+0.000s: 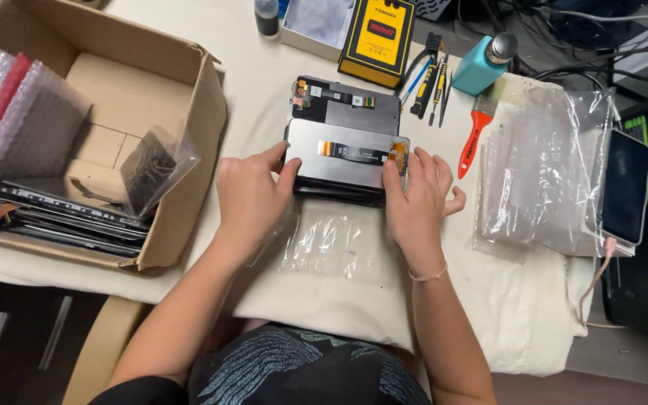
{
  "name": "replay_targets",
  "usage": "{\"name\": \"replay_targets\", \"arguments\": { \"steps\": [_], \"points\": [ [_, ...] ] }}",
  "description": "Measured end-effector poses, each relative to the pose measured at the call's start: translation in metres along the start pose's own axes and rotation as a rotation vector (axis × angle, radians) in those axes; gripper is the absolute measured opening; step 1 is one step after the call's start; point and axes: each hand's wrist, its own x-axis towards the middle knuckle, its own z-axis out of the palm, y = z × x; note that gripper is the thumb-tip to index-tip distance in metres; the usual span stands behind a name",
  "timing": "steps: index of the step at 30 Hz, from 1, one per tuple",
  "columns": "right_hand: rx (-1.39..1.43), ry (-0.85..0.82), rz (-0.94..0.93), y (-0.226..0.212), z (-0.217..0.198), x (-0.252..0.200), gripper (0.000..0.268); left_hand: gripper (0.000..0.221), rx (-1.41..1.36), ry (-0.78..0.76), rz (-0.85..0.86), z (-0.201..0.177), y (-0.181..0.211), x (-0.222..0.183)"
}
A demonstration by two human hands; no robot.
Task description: Unpacking mobile phone replacement screens from a box, removing their protective plastic sleeves, and organizing them into stacks on a workbench.
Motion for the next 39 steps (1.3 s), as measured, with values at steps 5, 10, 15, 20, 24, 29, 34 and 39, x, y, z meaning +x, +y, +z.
{"name": "replay_targets", "arguments": {
  "steps": [5,10,15,20,24,29,34,39],
  "points": [
    [-0.102,-0.051,-0.026,-0.016,0.006,0.002,0.082,0.028,0.380,0.130,0.159,0.016,-0.010,0.002],
    [-0.025,0.029,-0.030,0.019,-0.005,-0.017,0.062,0.042,0.375,0.126,0.076,-0.020,-0.010,-0.018],
    [-0.204,-0.093,0.134,0.064,0.003,-0.052,0.043,0.037,0.237,-0.150,-0.215,-0.040,-0.016,-0.060],
    [0.098,-0.144,0.030,0.075,0.015,-0.062,0.017,0.013,-0.155,-0.149,-0.302,-0.024,-0.026,-0.080],
    [0.636,-0.124,-0.006,0.086,-0.005,-0.072,0.013,0.017,-0.352,-0.006,-0.280,-0.021,-0.041,-0.081],
    [1.001,0.045,-0.141,0.095,-0.034,-0.081,0.022,0.013,-0.609,0.039,-0.162,-0.008,-0.033,-0.083],
    [1.045,0.129,-0.054,0.097,-0.094,-0.070,0.017,0.038,-0.621,0.214,-0.015,0.006,-0.057,-0.082],
    [1.138,0.530,0.206,0.108,-0.148,-0.046,0.014,0.052,-0.463,0.183,0.004,0.003,-0.044,-0.079]
  ]
}}
